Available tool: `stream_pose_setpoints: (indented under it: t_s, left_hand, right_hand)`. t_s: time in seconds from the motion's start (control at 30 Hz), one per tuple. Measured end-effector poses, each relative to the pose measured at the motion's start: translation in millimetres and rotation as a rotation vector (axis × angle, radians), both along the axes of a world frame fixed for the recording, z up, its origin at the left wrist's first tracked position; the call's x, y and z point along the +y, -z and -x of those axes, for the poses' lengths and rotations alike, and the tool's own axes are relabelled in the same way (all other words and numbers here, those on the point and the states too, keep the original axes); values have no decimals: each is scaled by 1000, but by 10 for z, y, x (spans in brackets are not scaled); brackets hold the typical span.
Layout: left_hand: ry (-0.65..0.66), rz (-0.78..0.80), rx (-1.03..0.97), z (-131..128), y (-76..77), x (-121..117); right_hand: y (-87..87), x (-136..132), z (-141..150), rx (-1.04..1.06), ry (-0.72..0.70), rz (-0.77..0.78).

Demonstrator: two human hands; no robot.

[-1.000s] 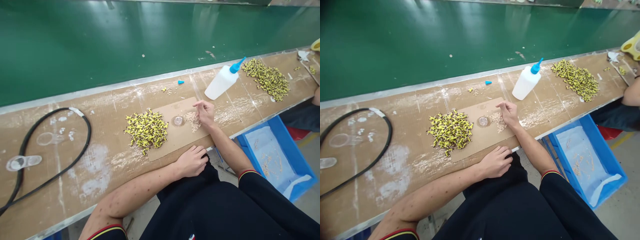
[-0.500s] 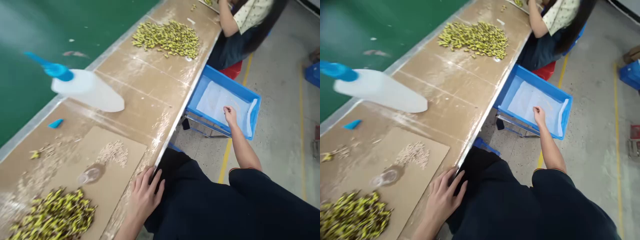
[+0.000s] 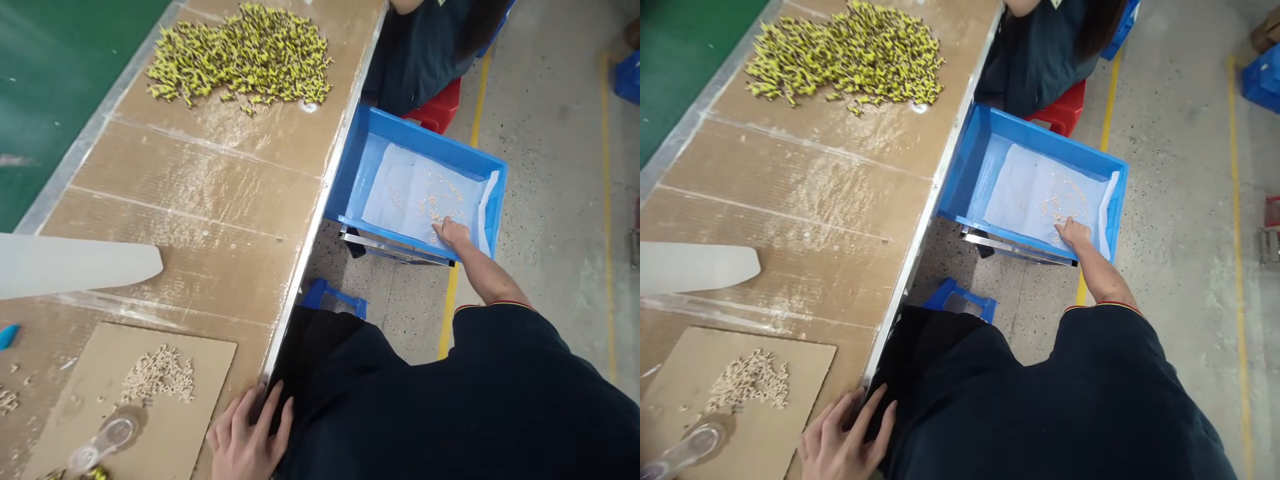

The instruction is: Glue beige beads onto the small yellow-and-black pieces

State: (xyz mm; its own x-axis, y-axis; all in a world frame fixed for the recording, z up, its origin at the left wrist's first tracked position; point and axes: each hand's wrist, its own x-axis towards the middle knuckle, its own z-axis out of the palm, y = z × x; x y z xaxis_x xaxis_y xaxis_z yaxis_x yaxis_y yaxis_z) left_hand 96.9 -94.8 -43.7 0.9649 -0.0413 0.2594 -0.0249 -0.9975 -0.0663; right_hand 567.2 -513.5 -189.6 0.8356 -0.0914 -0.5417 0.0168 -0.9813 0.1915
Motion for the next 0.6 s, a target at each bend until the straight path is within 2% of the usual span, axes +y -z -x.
stream_pose_setpoints:
  t_s: [0.13, 0.27, 0.47, 0.6]
  left_hand:
    - [5, -24, 6, 4, 8, 4]
    - [-9, -23, -20, 18, 16, -17]
    - [-20, -3, 2, 9, 0, -32]
    - [-27, 18, -14, 31, 20, -38]
  right_hand:
    - [51, -29, -21, -12, 32, -71]
    - [28, -52, -30, -43, 87, -138]
    - [-124, -110, -40, -151, 249, -304]
    - [-273, -74, -67, -270, 379, -521]
